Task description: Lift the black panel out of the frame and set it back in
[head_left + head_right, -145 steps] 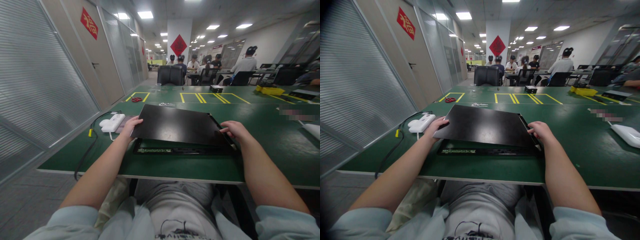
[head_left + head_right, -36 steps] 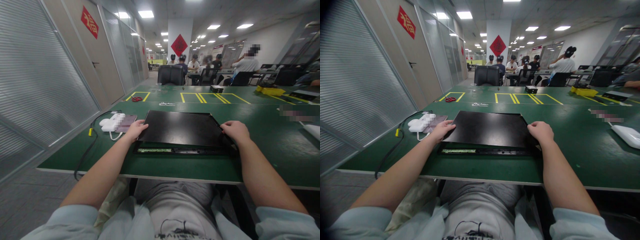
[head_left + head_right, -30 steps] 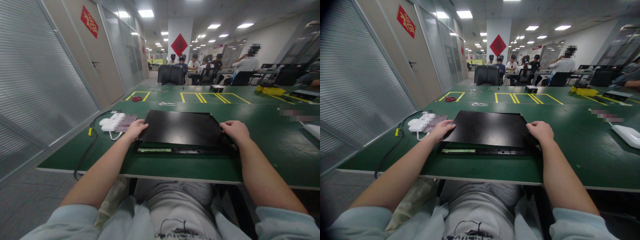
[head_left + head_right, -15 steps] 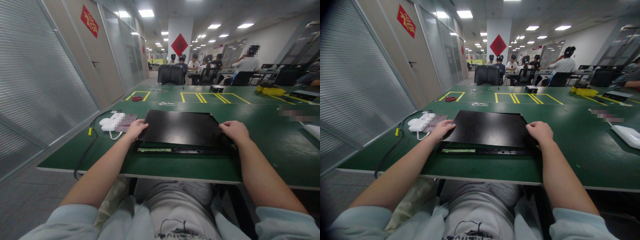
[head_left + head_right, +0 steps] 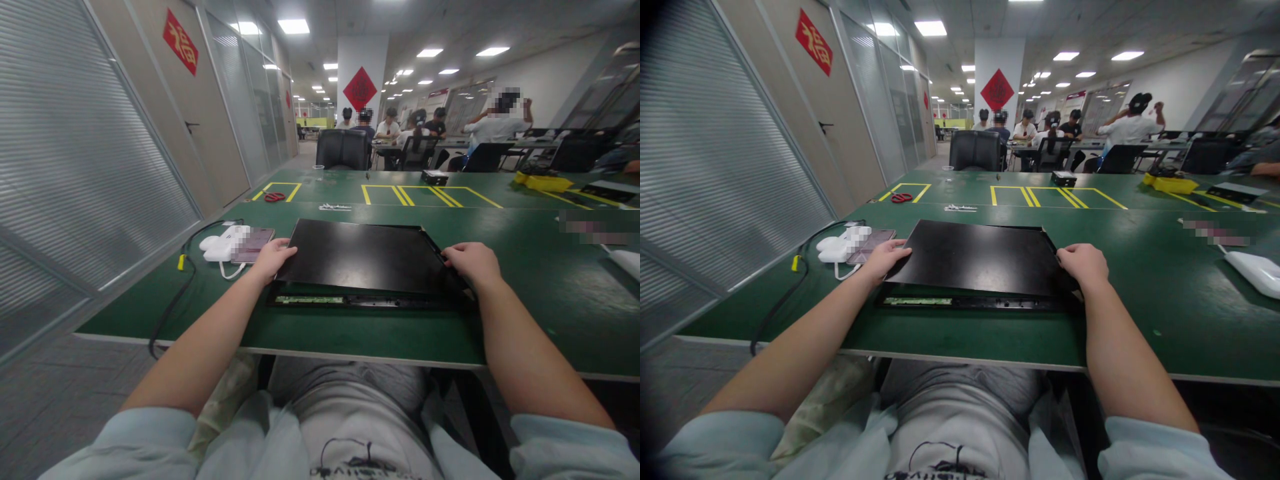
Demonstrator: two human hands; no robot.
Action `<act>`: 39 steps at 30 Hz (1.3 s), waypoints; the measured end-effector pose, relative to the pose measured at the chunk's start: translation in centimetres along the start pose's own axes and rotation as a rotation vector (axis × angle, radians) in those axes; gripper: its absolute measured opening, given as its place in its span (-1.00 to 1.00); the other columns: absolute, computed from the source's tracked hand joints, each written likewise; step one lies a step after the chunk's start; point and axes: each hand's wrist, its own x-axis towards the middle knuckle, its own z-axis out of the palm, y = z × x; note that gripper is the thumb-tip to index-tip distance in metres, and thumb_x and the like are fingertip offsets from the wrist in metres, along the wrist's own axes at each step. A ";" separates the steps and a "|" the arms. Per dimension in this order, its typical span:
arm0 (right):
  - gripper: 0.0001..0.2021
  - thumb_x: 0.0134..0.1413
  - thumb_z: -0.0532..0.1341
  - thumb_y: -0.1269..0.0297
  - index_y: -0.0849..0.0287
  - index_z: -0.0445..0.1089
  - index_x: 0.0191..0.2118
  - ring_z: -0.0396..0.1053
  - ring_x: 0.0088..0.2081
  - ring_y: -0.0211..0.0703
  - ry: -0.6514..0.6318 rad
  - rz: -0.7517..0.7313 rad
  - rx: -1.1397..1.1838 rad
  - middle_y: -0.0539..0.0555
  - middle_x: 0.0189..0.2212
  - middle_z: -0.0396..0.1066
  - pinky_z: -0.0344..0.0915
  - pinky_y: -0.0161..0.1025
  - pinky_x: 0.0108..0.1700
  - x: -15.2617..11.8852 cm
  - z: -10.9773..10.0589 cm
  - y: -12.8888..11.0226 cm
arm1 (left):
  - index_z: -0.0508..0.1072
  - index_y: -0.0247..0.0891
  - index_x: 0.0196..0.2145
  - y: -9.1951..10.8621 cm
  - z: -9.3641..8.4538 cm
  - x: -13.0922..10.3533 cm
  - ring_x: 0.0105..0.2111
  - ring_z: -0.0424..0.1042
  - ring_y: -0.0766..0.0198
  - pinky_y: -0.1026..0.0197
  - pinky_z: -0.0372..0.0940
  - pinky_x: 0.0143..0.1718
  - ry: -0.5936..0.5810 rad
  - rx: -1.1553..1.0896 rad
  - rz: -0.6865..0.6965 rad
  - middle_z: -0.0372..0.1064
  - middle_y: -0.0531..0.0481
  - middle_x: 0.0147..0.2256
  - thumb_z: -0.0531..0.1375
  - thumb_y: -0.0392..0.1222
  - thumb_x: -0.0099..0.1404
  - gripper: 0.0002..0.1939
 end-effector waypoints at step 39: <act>-0.75 0.04 0.22 0.15 0.09 0.63 -0.28 0.43 -0.52 -0.09 -0.029 0.027 0.073 0.08 -0.43 0.59 0.38 -0.12 -0.27 -0.3 0.0 -0.3 | 0.65 -0.21 -0.35 -1.7 -2.0 1.9 0.28 0.31 -0.16 -0.04 0.15 0.32 0.047 0.523 0.291 0.48 -0.24 0.10 0.44 -0.17 -0.05 -0.76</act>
